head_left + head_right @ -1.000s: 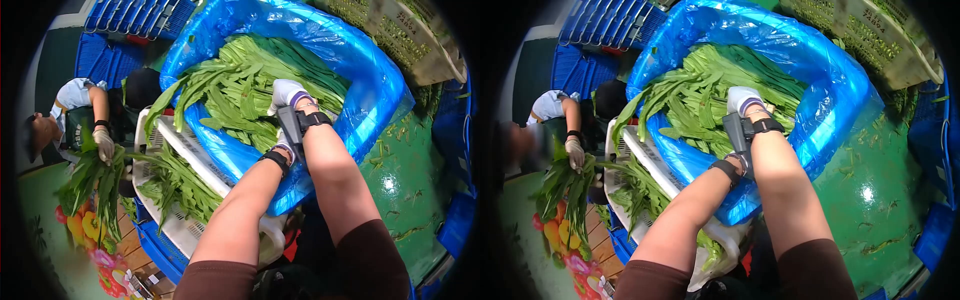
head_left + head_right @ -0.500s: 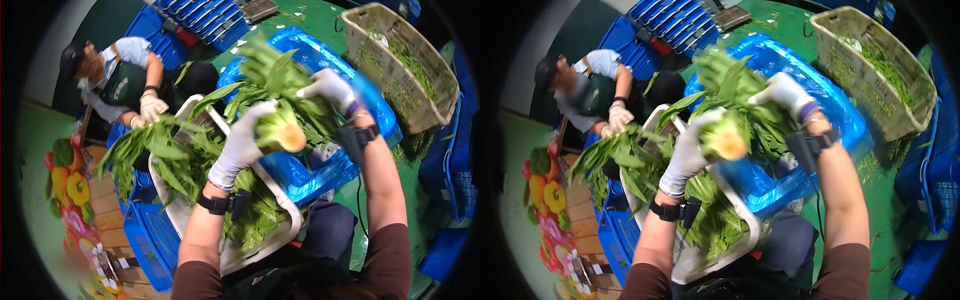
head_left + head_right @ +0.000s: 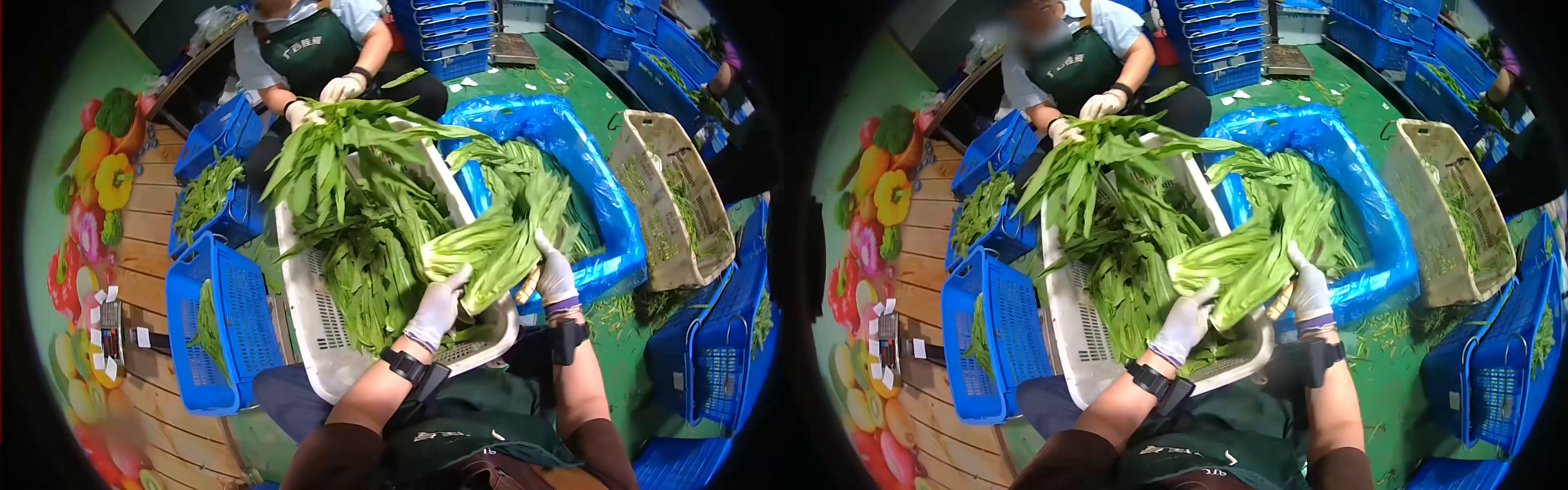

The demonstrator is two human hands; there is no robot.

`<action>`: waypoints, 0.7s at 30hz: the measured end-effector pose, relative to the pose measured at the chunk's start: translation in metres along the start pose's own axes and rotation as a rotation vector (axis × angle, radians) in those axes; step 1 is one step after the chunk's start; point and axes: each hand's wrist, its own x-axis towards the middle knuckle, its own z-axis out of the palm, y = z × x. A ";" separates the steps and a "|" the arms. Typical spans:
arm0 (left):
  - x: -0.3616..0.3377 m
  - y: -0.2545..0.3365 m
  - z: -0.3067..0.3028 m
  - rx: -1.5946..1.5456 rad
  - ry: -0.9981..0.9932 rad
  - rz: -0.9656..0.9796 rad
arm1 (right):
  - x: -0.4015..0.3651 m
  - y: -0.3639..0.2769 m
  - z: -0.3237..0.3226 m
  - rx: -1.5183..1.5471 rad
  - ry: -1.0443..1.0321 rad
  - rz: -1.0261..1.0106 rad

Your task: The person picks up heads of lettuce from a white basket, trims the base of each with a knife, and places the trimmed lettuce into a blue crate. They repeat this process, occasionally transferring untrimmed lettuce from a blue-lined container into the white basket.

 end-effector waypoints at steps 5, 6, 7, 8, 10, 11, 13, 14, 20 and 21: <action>0.007 0.041 -0.119 0.863 0.433 -0.227 | -0.025 0.011 0.008 0.063 -0.004 0.014; 0.030 0.025 -0.153 1.086 0.477 -0.085 | -0.030 0.016 0.003 0.016 0.006 0.014; 0.057 0.005 -0.188 1.305 0.513 0.068 | -0.034 0.021 0.000 -0.029 0.018 0.011; 0.076 -0.024 -0.212 1.354 0.517 0.246 | -0.033 0.029 -0.001 -0.032 0.096 -0.049; 0.121 -0.059 -0.235 1.286 0.195 0.310 | -0.044 0.026 0.007 -0.340 0.250 -0.234; 0.113 -0.046 -0.198 1.969 0.169 0.341 | -0.047 0.023 0.001 -0.630 0.316 -0.338; 0.144 -0.088 -0.220 1.347 0.678 0.254 | -0.071 0.013 0.026 -0.834 0.423 -0.624; 0.148 -0.085 -0.216 1.354 0.707 0.189 | -0.068 0.012 0.018 -1.060 0.534 -0.689; 0.109 -0.025 -0.174 1.137 0.453 0.035 | -0.046 -0.022 0.011 -1.416 0.610 -0.428; 0.109 -0.020 -0.182 0.168 0.496 -0.012 | -0.033 -0.024 -0.004 -1.574 0.684 -0.504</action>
